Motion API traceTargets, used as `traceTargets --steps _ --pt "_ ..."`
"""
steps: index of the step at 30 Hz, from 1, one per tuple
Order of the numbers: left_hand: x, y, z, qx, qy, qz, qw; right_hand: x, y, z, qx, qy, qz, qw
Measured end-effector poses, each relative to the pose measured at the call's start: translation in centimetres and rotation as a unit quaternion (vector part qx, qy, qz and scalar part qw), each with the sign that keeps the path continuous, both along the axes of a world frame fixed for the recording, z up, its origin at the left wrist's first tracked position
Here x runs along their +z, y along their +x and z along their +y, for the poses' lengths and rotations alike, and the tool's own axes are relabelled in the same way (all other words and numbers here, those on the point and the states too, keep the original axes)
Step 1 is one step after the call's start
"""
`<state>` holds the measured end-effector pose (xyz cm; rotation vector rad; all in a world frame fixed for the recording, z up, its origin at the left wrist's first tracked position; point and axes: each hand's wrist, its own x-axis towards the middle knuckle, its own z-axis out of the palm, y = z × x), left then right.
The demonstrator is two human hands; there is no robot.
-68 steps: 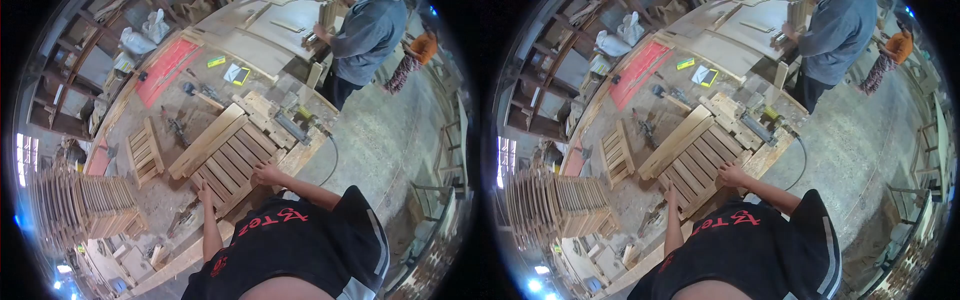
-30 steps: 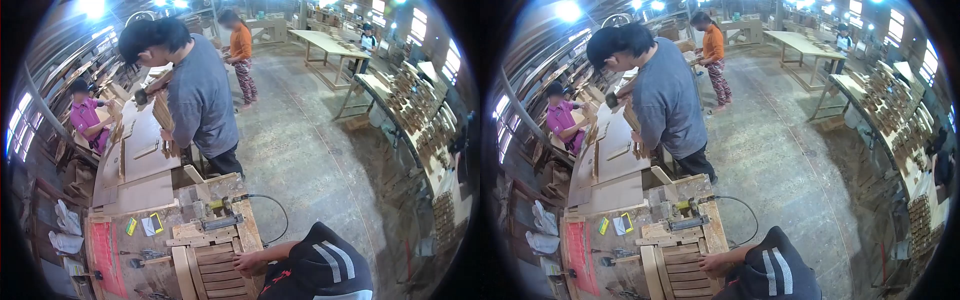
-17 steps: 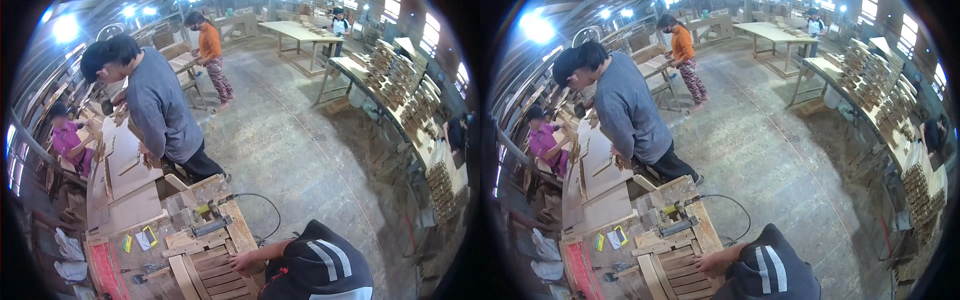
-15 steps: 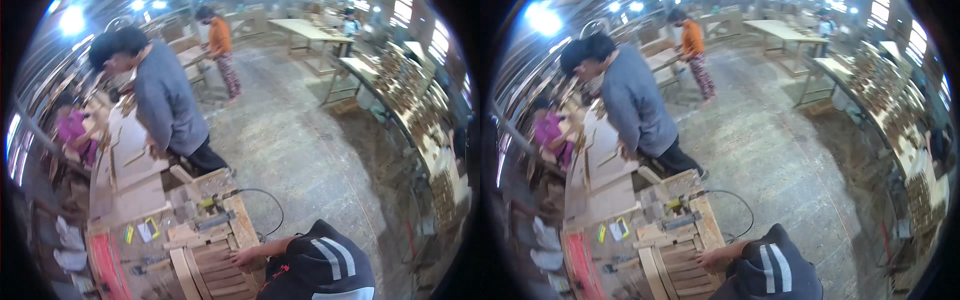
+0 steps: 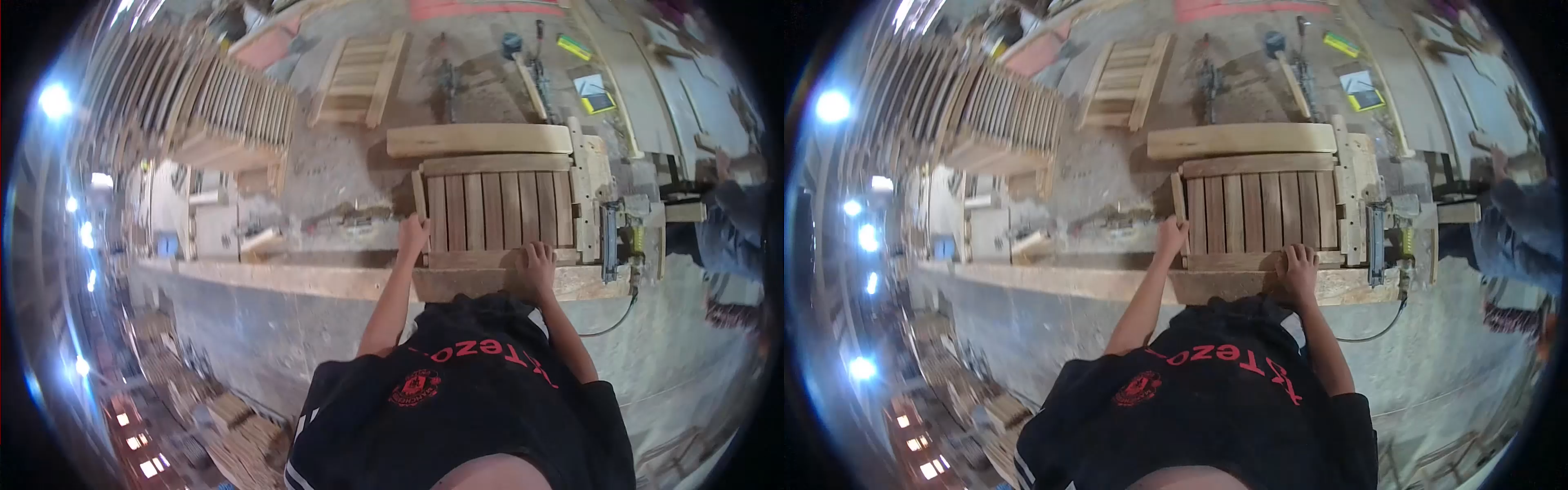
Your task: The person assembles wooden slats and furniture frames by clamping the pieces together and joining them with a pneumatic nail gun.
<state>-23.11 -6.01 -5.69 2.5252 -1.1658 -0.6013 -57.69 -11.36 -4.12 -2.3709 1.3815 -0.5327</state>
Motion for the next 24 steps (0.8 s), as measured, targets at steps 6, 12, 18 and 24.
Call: traceTargets --steps 6,12,18,24 --pt "2.3 0.4 -0.6 -0.004 0.068 -0.025 0.997 -0.3 1.1 0.6 0.005 0.010 0.021 1.000" --pt "2.0 0.4 -0.9 0.000 0.055 -0.046 0.997 -2.3 0.8 0.1 0.002 0.001 0.024 1.000" --pt "2.6 1.5 -0.6 -0.049 0.062 -0.032 0.996 -2.8 1.2 0.5 -0.032 -0.002 0.053 0.998" --pt "1.7 1.6 1.0 -0.058 0.062 -0.028 0.996 -2.6 1.9 0.8 -0.040 -0.066 0.066 0.995"
